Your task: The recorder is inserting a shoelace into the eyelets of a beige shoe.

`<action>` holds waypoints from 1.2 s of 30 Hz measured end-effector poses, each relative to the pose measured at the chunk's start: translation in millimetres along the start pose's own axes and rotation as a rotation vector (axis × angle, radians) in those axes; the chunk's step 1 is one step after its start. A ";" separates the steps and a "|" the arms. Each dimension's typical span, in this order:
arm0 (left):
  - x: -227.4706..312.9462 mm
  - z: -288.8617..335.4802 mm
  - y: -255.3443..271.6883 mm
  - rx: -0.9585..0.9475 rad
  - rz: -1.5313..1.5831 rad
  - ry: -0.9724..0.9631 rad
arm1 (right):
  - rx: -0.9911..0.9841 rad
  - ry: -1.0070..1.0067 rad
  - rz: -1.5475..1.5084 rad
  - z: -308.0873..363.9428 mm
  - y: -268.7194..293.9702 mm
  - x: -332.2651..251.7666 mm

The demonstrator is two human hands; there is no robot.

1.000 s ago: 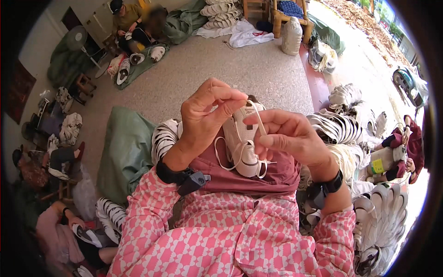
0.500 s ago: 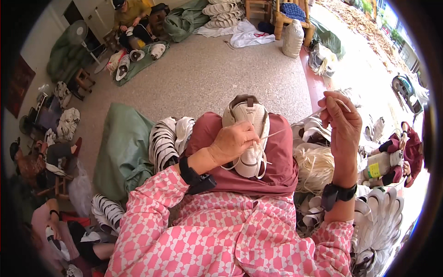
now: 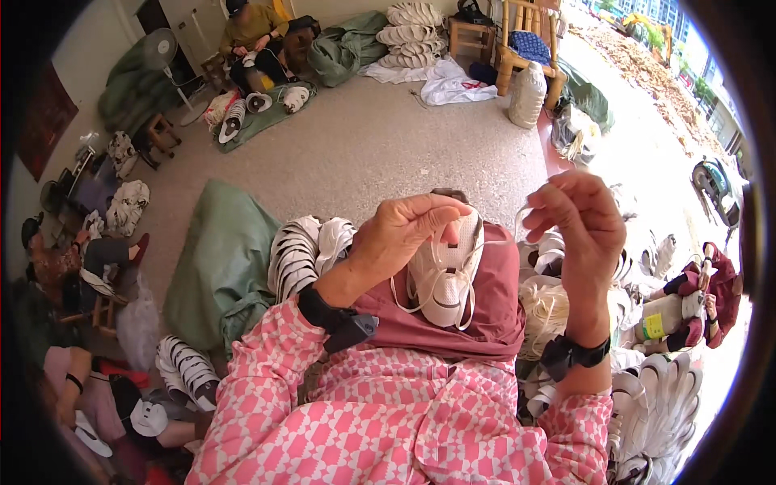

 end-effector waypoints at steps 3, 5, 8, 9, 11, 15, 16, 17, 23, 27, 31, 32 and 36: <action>-11.9 6.0 -3.0 -0.007 0.085 0.053 | -0.170 -0.234 0.056 5.0 -15.9 25.3; -22.5 9.4 -2.8 -0.026 0.135 0.171 | -0.240 -0.188 0.215 10.0 -22.6 43.1; -27.6 12.4 0.3 0.014 0.029 0.098 | -0.181 -0.312 0.270 18.5 -25.1 73.4; -27.5 13.8 0.3 0.015 0.048 0.082 | -0.188 -0.311 0.273 20.1 -25.6 80.4; -28.5 16.5 0.3 0.029 0.038 0.150 | -0.189 -0.487 0.185 24.9 -26.7 95.7; -24.1 18.4 -3.6 -0.005 0.297 0.191 | -0.230 -0.547 0.020 27.7 -30.0 108.2; -24.1 18.5 -4.0 -0.026 0.339 0.217 | -0.263 -0.584 -0.034 28.6 -30.9 110.2; -24.2 18.5 -4.1 -0.049 0.391 0.243 | -0.306 -0.630 -0.099 29.6 -31.6 111.5; -29.6 17.6 -0.1 -0.069 0.542 0.343 | -0.355 -0.611 -0.115 32.0 -26.9 113.9; -32.0 17.1 -5.2 -0.109 0.580 0.362 | -0.363 -0.585 -0.152 33.8 -28.8 114.6; -34.1 17.5 -9.0 -0.039 0.501 0.315 | -0.272 -0.603 -0.192 31.2 -27.0 112.8; -34.1 17.6 -9.1 -0.020 0.466 0.298 | -0.205 -0.591 -0.211 29.3 -25.2 111.6; -31.3 20.1 -7.6 0.014 0.315 0.359 | -0.157 -0.514 -0.109 26.4 -21.8 105.2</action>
Point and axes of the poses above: each hand's wrist, its own z-axis away from the middle knuckle, its own y-axis out of the back of the hand, x = y × z, the point moved 3 cm from there along -z, towards the middle knuckle, and after that the axes turned 10 degrees about x, right-handed, at the moved point
